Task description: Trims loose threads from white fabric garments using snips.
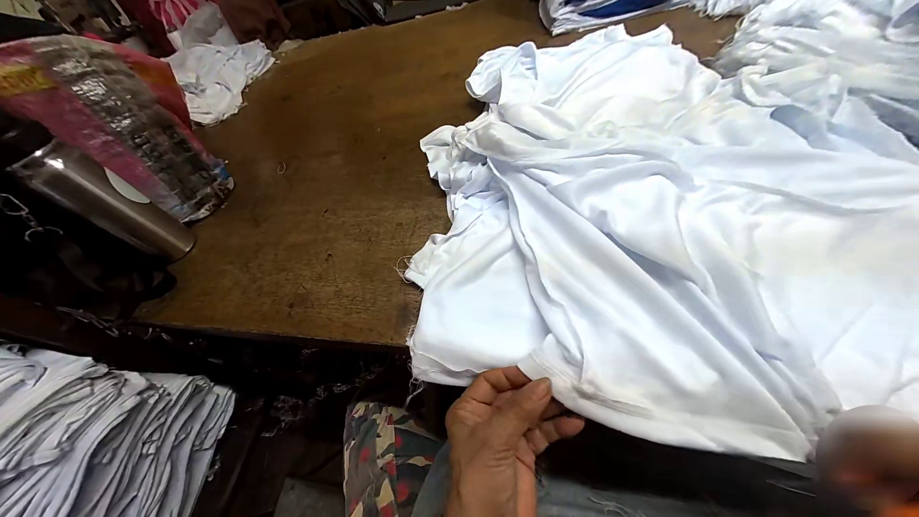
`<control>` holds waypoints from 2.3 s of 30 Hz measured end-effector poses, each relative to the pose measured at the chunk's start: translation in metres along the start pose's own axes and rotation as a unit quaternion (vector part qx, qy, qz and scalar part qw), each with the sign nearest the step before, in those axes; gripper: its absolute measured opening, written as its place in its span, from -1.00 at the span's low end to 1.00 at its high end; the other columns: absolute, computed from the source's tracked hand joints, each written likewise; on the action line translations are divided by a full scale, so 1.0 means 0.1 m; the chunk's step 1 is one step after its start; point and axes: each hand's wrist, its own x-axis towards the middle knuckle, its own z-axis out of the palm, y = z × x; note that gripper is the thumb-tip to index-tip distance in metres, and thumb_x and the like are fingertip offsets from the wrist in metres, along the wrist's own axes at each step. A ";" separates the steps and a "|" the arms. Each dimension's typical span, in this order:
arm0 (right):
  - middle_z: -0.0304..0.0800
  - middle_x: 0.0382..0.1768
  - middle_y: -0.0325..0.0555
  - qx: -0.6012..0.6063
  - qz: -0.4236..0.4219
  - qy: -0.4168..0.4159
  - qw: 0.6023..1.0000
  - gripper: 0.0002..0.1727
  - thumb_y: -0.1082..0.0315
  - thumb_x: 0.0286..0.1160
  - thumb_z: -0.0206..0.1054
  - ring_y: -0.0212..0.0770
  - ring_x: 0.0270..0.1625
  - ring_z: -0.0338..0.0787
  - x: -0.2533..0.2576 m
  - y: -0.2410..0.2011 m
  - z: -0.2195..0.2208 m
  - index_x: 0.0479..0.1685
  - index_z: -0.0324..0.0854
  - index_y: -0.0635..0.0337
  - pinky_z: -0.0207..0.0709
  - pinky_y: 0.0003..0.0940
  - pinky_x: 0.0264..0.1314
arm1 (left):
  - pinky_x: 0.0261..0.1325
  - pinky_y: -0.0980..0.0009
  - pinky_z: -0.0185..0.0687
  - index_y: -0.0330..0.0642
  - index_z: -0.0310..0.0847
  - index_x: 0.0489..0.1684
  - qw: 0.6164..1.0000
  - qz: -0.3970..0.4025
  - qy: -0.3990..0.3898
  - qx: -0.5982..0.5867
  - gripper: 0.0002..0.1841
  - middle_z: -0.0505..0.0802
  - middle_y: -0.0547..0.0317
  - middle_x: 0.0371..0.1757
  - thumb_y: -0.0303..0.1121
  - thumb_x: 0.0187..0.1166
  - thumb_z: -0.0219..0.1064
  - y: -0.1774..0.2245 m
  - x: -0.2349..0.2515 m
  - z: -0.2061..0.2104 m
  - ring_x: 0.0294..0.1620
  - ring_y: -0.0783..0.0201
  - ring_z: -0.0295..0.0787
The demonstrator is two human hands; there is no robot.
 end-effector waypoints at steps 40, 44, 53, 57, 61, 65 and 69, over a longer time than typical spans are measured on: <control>0.63 -0.41 0.08 -0.181 -0.141 0.204 0.952 -0.55 0.12 0.85 0.01 0.06 -0.39 0.59 0.30 -0.22 0.88 0.22 0.67 0.29 0.39 -0.16 -0.39 | 0.14 0.25 0.82 -0.57 0.65 0.26 0.992 0.055 -0.109 0.040 -0.48 0.83 -0.25 0.20 -0.81 0.19 0.50 0.10 -0.34 -0.21 0.05 0.16 0.88; 0.62 -0.42 0.06 -0.178 -0.141 0.211 0.951 -0.55 0.11 0.85 0.00 0.04 -0.39 0.59 0.33 -0.24 0.87 0.21 0.67 0.27 0.39 -0.17 -0.39 | 0.14 0.26 0.81 -0.60 0.61 0.28 0.992 0.046 -0.110 0.048 -0.47 0.81 -0.25 0.21 -0.81 0.21 0.46 0.12 -0.35 -0.23 0.03 0.18 0.87; 0.58 -0.49 0.02 -0.199 -0.151 0.221 0.943 -0.64 0.18 0.82 0.06 0.02 -0.44 0.56 0.39 -0.29 0.89 0.05 0.69 0.26 0.35 -0.17 -0.42 | 0.12 0.25 0.82 -0.60 0.57 0.31 0.993 0.031 -0.105 0.055 -0.45 0.82 -0.23 0.17 -0.82 0.21 0.45 0.13 -0.37 -0.22 0.01 0.18 0.87; 0.62 -0.45 0.05 -0.191 -0.150 0.205 0.948 -0.62 0.15 0.83 0.06 0.03 -0.42 0.61 0.39 -0.28 0.89 0.06 0.69 0.25 0.38 -0.16 -0.42 | 0.14 0.24 0.82 -0.58 0.57 0.30 0.991 0.057 -0.095 0.070 -0.42 0.82 -0.20 0.16 -0.82 0.15 0.49 0.12 -0.37 -0.23 0.05 0.17 0.86; 0.63 -0.39 0.07 -0.173 -0.146 0.200 0.953 -0.57 0.09 0.83 0.07 0.04 -0.37 0.61 0.37 -0.31 0.90 0.16 0.68 0.28 0.41 -0.17 -0.37 | 0.12 0.24 0.85 -0.58 0.56 0.30 0.987 0.079 -0.108 0.084 -0.40 0.81 -0.20 0.20 -0.83 0.12 0.52 0.11 -0.37 -0.23 0.10 0.16 0.86; 0.64 -0.43 0.05 -0.174 -0.156 0.214 0.949 -0.58 0.11 0.83 0.07 0.02 -0.39 0.61 0.43 -0.37 0.93 0.12 0.69 0.28 0.41 -0.19 -0.37 | 0.06 0.25 0.88 -0.59 0.56 0.28 0.986 0.083 -0.108 0.099 -0.40 0.82 -0.17 0.18 -0.84 0.11 0.53 0.09 -0.39 -0.20 0.06 0.19 0.88; 0.60 -0.49 0.00 -0.194 -0.161 0.224 0.941 -0.64 0.18 0.82 0.06 0.00 -0.44 0.59 0.50 -0.40 0.96 -0.03 0.69 0.25 0.37 -0.20 -0.44 | 0.14 0.19 0.85 -0.60 0.53 0.33 0.985 0.079 -0.113 0.100 -0.37 0.81 -0.23 0.22 -0.85 0.12 0.52 0.08 -0.39 -0.20 0.13 0.12 0.87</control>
